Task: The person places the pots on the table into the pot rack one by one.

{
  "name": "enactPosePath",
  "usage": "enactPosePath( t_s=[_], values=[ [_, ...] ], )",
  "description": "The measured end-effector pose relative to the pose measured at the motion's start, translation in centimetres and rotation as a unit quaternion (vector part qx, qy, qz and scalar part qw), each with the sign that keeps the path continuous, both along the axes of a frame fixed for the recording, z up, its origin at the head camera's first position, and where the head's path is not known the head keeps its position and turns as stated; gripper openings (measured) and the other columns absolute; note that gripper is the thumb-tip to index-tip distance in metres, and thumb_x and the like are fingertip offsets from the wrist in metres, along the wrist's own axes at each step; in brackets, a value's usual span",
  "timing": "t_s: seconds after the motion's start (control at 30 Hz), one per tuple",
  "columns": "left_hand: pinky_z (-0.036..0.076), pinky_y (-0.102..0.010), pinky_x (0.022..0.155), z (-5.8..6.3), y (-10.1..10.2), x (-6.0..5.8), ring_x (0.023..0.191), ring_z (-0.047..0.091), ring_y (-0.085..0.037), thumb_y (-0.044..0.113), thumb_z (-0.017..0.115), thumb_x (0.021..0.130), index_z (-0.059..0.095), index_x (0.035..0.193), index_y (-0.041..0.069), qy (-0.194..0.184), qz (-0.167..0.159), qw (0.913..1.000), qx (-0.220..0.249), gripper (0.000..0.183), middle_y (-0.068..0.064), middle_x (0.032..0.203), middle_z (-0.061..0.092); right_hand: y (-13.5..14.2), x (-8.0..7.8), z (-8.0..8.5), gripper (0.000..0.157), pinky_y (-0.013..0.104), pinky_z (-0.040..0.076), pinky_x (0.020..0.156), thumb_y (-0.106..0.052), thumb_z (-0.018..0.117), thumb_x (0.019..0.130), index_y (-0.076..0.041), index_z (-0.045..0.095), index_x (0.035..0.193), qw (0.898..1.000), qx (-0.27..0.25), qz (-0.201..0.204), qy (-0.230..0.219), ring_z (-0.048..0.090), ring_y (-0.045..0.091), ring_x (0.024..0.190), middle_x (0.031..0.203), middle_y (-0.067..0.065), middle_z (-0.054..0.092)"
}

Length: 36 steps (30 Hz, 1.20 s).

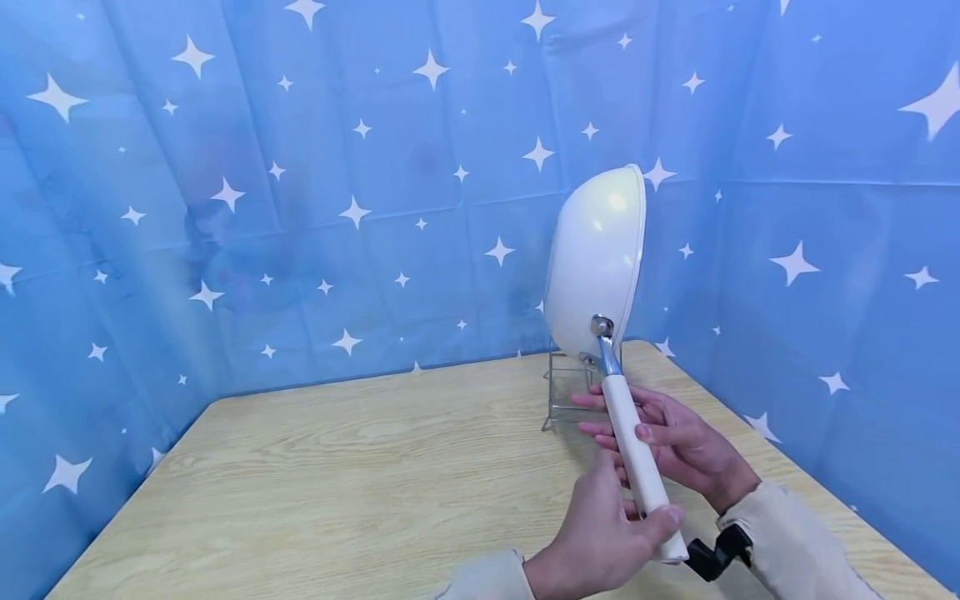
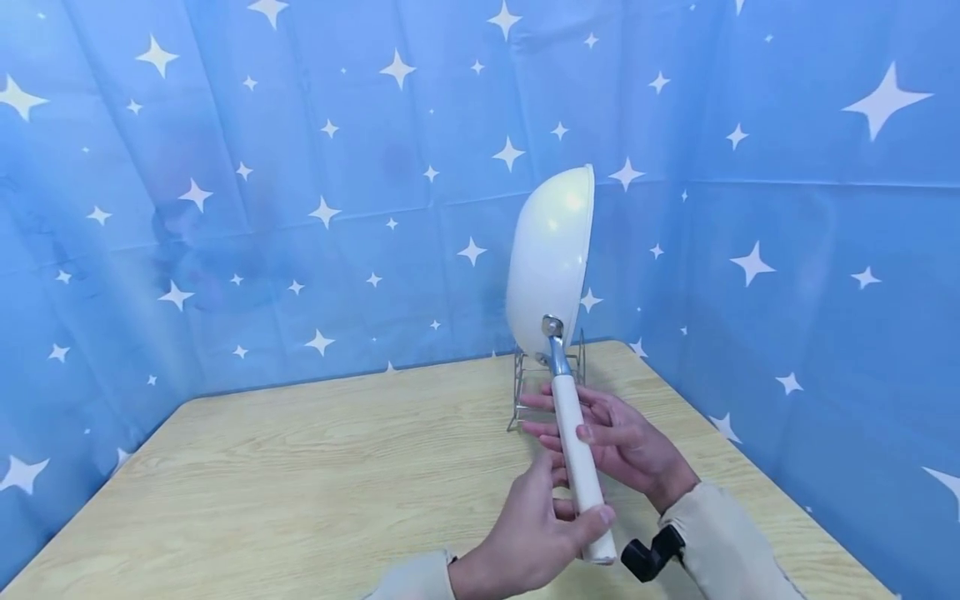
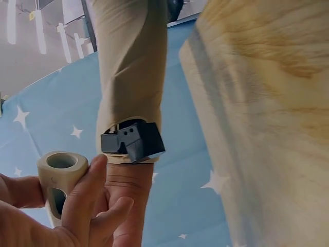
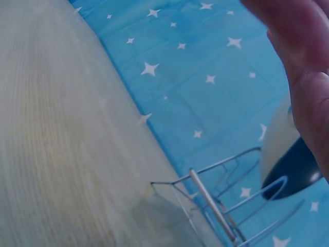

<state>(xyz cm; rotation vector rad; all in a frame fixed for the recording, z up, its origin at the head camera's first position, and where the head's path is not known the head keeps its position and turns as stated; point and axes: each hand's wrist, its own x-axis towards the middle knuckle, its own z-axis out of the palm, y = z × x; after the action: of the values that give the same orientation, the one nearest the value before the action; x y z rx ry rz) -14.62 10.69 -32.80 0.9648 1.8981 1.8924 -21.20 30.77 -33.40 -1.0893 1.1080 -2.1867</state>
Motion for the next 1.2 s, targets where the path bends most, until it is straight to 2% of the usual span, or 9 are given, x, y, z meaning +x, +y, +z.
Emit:
enactPosePath(
  t_s=[0.13,0.27,0.37,0.53,0.63,0.8,1.07,1.2],
  values=[
    [0.058,-0.014,0.070,-0.8,0.1,-0.1,0.091,0.068,-0.001,0.007,0.070,0.089,0.037,0.140,0.018,0.004,0.007,0.9997,-0.024,0.062,0.006,0.117,0.056,0.2,0.0,-0.7,0.061,0.043,0.037,0.122,0.012,0.028,0.101,-0.008,0.021,0.158,1.000,0.007,0.001,-0.004,0.042,0.034,0.147,0.162,0.016,0.034],
    [0.057,-0.015,0.074,-1.4,0.2,-0.3,0.091,0.065,0.002,0.009,0.072,0.089,0.035,0.142,0.020,-0.019,0.010,0.9982,-0.055,0.066,0.008,0.120,0.057,0.3,0.1,-1.3,0.061,0.044,0.037,0.122,0.013,0.029,0.101,-0.008,0.021,0.158,1.000,0.012,0.004,-0.009,0.043,0.035,0.146,0.162,0.015,0.035],
    [0.055,-0.015,0.076,-1.9,0.3,-0.6,0.089,0.061,0.004,0.012,0.074,0.088,0.035,0.142,0.020,-0.025,0.017,0.9953,-0.093,0.067,0.011,0.116,0.059,0.4,0.1,-1.8,0.063,0.045,0.038,0.121,0.015,0.029,0.099,-0.007,0.022,0.157,1.000,0.018,0.006,-0.007,0.044,0.035,0.145,0.162,0.015,0.035],
    [0.049,-0.012,0.074,-2.8,0.4,-0.8,0.083,0.055,0.007,0.014,0.077,0.087,0.041,0.136,0.018,0.026,0.035,0.9863,-0.159,0.061,0.013,0.099,0.059,0.6,0.1,-2.4,0.065,0.044,0.034,0.124,0.015,0.028,0.099,-0.009,0.017,0.159,0.999,0.041,0.021,0.002,0.039,0.035,0.148,0.166,0.012,0.029],
    [0.046,-0.012,0.070,-3.4,0.4,-0.8,0.077,0.052,0.006,0.014,0.078,0.085,0.044,0.131,0.017,0.050,0.046,0.9819,-0.177,0.057,0.012,0.087,0.056,0.7,0.1,-2.7,0.067,0.045,0.030,0.125,0.014,0.026,0.101,-0.013,0.013,0.160,0.998,0.048,0.032,0.001,0.035,0.035,0.150,0.168,0.009,0.024],
    [0.044,-0.012,0.068,-4.1,0.9,-0.8,0.074,0.048,0.004,0.014,0.078,0.085,0.045,0.125,0.014,0.067,0.062,0.9765,-0.195,0.052,0.011,0.082,0.051,1.0,0.0,-3.3,0.068,0.045,0.031,0.125,0.015,0.026,0.101,-0.015,0.014,0.161,0.998,0.060,0.029,0.001,0.035,0.036,0.149,0.168,0.009,0.024],
    [0.043,-0.013,0.069,-3.8,1.5,-0.9,0.076,0.047,0.002,0.014,0.080,0.083,0.045,0.125,0.014,0.059,0.070,0.9670,-0.238,0.056,0.008,0.082,0.050,1.8,-0.1,-3.6,0.068,0.043,0.036,0.123,0.014,0.026,0.100,-0.015,0.015,0.160,0.997,0.073,0.024,0.011,0.040,0.036,0.147,0.167,0.008,0.025],
    [0.043,-0.012,0.071,-3.6,1.5,-0.9,0.078,0.047,0.003,0.011,0.081,0.081,0.048,0.122,0.017,0.076,0.061,0.9666,-0.237,0.053,0.011,0.085,0.050,1.8,0.1,-4.2,0.065,0.040,0.039,0.122,0.012,0.026,0.102,-0.015,0.017,0.160,0.997,0.076,0.022,-0.003,0.045,0.035,0.144,0.167,0.007,0.027]
  ],
)
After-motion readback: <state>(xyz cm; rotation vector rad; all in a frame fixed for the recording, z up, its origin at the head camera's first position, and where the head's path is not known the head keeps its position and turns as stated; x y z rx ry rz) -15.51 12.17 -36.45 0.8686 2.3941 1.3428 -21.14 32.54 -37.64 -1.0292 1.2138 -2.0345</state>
